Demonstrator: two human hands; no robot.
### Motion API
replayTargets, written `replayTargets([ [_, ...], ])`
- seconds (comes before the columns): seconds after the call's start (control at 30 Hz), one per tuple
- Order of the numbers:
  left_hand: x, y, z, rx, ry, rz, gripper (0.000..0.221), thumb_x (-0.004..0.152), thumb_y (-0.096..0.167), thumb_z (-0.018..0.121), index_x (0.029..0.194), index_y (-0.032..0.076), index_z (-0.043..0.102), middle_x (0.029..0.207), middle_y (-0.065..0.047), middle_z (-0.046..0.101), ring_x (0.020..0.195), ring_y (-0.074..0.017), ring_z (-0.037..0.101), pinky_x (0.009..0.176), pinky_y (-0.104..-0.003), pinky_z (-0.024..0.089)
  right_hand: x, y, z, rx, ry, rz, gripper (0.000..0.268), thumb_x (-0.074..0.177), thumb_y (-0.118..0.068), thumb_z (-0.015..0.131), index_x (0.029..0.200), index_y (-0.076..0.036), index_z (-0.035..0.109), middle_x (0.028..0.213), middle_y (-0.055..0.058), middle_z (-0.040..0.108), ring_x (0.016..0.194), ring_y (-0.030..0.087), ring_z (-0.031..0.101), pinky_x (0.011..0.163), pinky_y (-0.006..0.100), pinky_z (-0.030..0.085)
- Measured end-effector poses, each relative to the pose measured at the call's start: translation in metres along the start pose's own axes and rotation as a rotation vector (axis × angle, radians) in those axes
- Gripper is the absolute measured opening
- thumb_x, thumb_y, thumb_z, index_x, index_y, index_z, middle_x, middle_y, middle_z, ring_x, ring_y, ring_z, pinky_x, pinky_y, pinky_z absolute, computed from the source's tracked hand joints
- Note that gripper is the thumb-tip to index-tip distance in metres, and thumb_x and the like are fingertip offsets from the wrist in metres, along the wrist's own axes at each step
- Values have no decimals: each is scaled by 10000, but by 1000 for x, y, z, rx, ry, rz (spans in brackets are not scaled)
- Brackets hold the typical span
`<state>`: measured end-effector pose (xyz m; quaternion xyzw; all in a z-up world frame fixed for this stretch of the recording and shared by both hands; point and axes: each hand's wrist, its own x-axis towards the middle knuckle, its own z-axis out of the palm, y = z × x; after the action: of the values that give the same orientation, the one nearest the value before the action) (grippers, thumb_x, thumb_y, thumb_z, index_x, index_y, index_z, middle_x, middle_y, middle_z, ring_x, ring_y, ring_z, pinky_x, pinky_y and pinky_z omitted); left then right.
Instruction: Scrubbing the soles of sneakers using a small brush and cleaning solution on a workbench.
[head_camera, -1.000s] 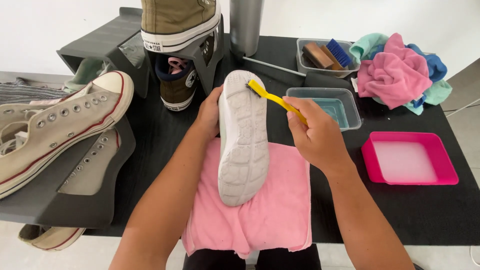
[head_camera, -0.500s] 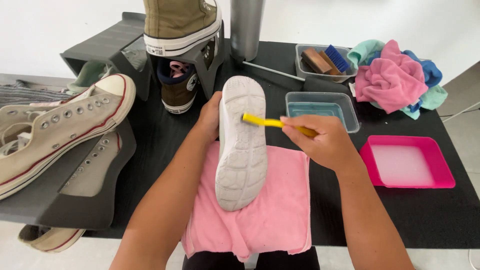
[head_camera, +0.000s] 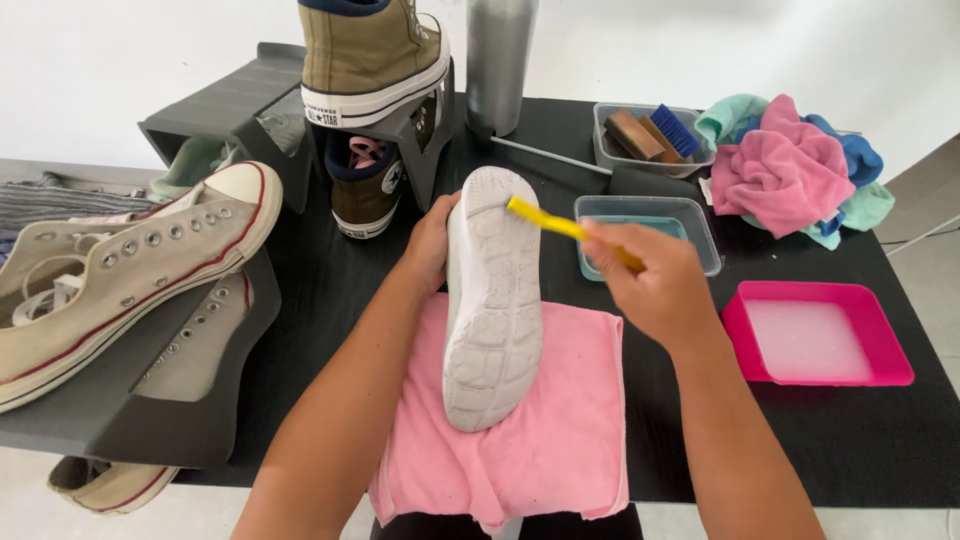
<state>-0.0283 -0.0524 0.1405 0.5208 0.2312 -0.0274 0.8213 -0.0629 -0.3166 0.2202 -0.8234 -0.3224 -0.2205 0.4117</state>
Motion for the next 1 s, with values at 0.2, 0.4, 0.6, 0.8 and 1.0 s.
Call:
replayTargets([
  [0.2,3,-1,-1,-8,-5,7,436,881,455,683,1123,94,716,1055,-111,685,993,-209,624,902,-365,529,2,4,0,81,-73,73,124,939,-139,778,1057,-108,805,753,103,738,580,140,648,517,281,508],
  [0.4,29,-19,-7,-10,-35,22,476,865,463,707,1163,91,713,1087,-118,682,1025,-209,620,919,-370,515,1,5,-5,-5,-17,109,141,961,-189,785,1095,-150,807,745,97,721,580,134,637,483,294,466],
  [0.6,22,-13,-8,-29,-24,15,477,876,459,695,1185,96,698,1114,-109,660,1051,-216,601,943,-386,504,-2,-2,-7,98,-122,159,117,926,-164,775,1032,-128,811,782,136,761,641,185,700,555,334,526],
  [0.8,13,-8,-5,-7,-28,10,478,884,467,693,1187,98,699,1105,-107,668,1041,-207,608,934,-371,509,1,17,-21,-54,-50,115,142,980,-184,753,1113,-157,795,927,104,774,835,271,744,658,375,553],
  [1.0,25,-16,-9,-16,-26,7,502,887,478,694,1218,101,688,1148,-115,661,1072,-215,608,947,-371,512,7,6,-12,44,-103,150,132,983,-161,738,1094,-105,782,900,150,770,806,230,740,659,366,552],
])
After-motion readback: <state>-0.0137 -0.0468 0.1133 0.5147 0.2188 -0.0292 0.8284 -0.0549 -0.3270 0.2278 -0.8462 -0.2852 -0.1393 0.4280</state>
